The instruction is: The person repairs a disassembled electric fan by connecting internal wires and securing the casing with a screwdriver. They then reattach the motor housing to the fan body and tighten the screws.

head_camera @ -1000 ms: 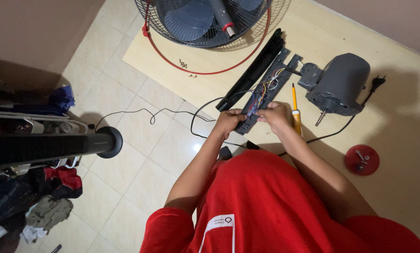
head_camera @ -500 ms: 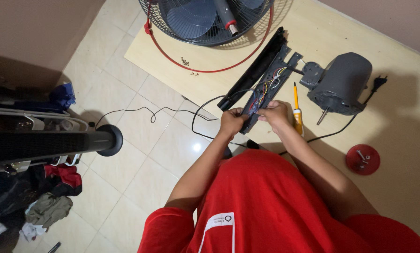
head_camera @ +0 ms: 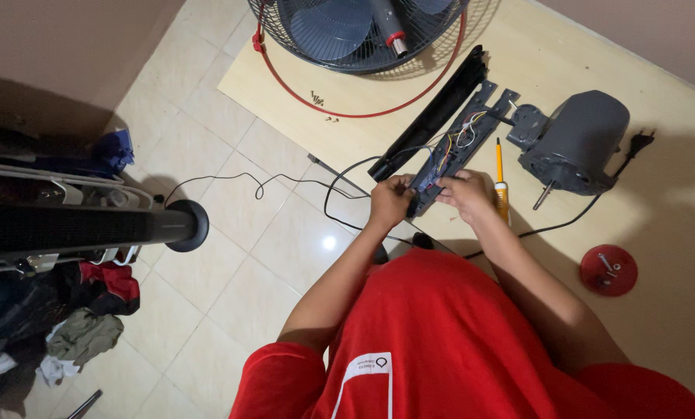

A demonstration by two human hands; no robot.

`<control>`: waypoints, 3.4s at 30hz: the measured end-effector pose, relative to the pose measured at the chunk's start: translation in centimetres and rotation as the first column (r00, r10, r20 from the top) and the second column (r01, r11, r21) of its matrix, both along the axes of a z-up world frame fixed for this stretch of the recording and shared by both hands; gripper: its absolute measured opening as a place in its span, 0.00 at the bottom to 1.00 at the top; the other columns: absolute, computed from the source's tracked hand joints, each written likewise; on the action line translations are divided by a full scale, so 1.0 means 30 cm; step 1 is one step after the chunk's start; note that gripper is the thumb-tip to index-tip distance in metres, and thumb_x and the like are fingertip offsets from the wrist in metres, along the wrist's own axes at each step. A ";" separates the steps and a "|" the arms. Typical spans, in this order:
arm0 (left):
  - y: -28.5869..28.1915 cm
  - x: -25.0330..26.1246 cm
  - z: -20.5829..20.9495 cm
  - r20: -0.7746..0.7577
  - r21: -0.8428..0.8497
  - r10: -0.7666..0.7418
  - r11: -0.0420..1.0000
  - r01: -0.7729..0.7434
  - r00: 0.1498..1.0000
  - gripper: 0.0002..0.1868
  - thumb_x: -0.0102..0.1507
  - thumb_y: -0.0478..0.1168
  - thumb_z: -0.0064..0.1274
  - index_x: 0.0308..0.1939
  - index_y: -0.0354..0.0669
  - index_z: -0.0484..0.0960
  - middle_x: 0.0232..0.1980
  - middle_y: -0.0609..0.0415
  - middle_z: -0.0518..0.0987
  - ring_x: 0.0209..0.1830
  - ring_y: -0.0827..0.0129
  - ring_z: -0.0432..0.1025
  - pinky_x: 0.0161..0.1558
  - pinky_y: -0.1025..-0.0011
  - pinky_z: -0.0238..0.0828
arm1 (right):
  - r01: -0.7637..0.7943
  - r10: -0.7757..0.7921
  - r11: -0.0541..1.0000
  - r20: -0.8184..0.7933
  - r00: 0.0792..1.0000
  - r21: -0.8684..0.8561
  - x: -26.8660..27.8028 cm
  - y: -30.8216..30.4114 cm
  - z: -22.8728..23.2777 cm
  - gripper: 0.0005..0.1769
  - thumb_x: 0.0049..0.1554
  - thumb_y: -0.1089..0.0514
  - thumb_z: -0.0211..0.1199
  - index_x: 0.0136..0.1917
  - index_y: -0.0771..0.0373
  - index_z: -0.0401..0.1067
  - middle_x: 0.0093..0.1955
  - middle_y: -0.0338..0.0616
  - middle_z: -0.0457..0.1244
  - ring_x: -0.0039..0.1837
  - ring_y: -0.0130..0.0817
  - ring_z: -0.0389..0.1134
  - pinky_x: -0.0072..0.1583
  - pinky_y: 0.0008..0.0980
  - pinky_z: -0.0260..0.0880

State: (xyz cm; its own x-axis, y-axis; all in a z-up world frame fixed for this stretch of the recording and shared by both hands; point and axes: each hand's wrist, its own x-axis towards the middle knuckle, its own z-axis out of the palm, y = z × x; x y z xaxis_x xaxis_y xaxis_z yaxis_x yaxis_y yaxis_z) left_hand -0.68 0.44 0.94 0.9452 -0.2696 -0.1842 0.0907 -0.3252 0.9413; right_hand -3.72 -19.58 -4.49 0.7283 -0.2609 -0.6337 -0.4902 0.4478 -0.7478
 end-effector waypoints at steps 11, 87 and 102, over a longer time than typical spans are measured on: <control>-0.016 -0.024 0.075 0.408 0.068 0.118 0.985 -0.159 0.905 0.14 0.56 0.27 0.52 0.45 0.35 0.84 0.42 0.37 0.82 0.41 0.45 0.79 0.47 0.58 0.75 | -0.092 0.099 0.944 0.007 0.995 -0.318 -0.016 0.069 0.059 0.18 0.55 0.64 0.66 0.56 0.74 0.65 0.40 0.54 0.69 0.34 0.36 0.73 0.35 0.30 0.74; 0.097 0.055 0.234 -0.631 -0.720 -0.310 0.576 -0.388 0.711 0.12 0.67 0.34 0.56 0.54 0.34 0.81 0.51 0.46 0.84 0.47 0.68 0.79 0.55 0.70 0.79 | -0.303 0.371 0.920 0.302 0.878 -0.248 -0.447 0.026 0.442 0.21 0.62 0.63 0.59 0.69 0.68 0.69 0.51 0.45 0.69 0.45 0.26 0.70 0.47 0.27 0.72; 0.060 0.050 0.250 -0.617 -0.705 -0.286 0.614 -0.354 0.733 0.13 0.67 0.36 0.57 0.53 0.32 0.81 0.52 0.47 0.83 0.51 0.67 0.79 0.57 0.70 0.78 | -0.206 0.366 0.876 0.324 0.873 -0.436 -0.453 0.051 0.434 0.23 0.59 0.68 0.63 0.68 0.69 0.71 0.51 0.45 0.70 0.42 0.24 0.67 0.45 0.23 0.68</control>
